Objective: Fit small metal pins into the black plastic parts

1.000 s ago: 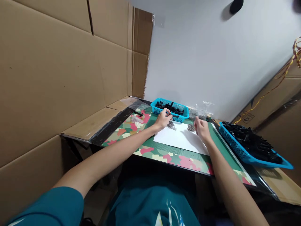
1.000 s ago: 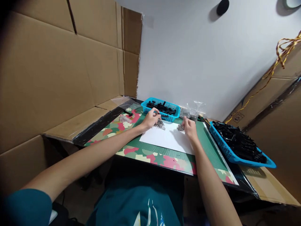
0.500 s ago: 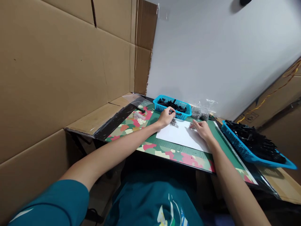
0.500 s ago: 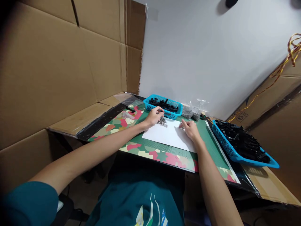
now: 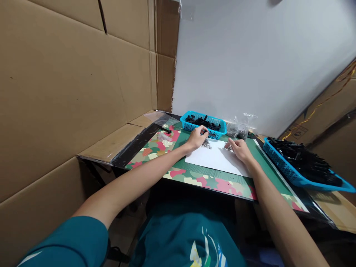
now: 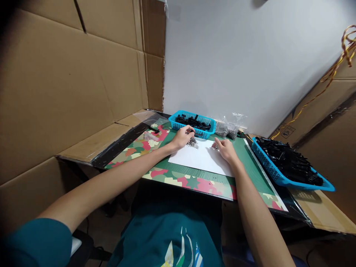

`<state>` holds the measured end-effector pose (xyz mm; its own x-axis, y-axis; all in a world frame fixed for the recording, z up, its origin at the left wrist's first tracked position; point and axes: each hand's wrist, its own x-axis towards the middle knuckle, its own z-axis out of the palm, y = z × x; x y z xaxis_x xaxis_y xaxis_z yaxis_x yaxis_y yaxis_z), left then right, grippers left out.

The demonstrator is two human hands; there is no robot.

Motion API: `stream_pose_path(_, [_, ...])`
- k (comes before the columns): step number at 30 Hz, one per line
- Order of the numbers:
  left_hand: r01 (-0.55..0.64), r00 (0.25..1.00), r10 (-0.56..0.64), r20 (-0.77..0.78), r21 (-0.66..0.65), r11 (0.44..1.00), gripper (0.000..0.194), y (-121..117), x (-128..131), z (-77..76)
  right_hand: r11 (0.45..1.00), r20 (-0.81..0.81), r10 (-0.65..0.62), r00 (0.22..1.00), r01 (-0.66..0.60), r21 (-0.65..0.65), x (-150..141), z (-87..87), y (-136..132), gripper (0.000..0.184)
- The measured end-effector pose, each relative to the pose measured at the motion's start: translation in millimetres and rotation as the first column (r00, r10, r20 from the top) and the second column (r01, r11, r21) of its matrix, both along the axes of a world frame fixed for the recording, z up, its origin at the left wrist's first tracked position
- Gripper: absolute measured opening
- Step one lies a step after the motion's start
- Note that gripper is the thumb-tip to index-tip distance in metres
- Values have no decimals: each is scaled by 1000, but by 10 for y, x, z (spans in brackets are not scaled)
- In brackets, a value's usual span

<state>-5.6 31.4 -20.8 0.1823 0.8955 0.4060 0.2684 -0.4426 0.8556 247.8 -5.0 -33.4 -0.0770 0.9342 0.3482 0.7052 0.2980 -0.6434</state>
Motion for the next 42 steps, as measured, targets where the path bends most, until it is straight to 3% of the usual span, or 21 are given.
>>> stream_pose_path(13, [25,1000,-25,-15,17,1000,9,26,-1,-46,1000,51,-12,999,13,-15,-37,3,-4,84])
stream_pose_path(25, [43,999,-42,-20,12,999,9,36,-16,-64,980,-106,101,989,-118,-163,-4,40,-31,85])
stream_pose_path(33, [44,999,-44,-27,-2,999,8,23,-17,-35,965,-69,111,991,-124,-233,33,86,-103,60])
stream_pose_path(42, [60,997,-60,-38,-8,998,7,20,-17,-37,966,-37,128,991,-133,-222,28,79,-87,56])
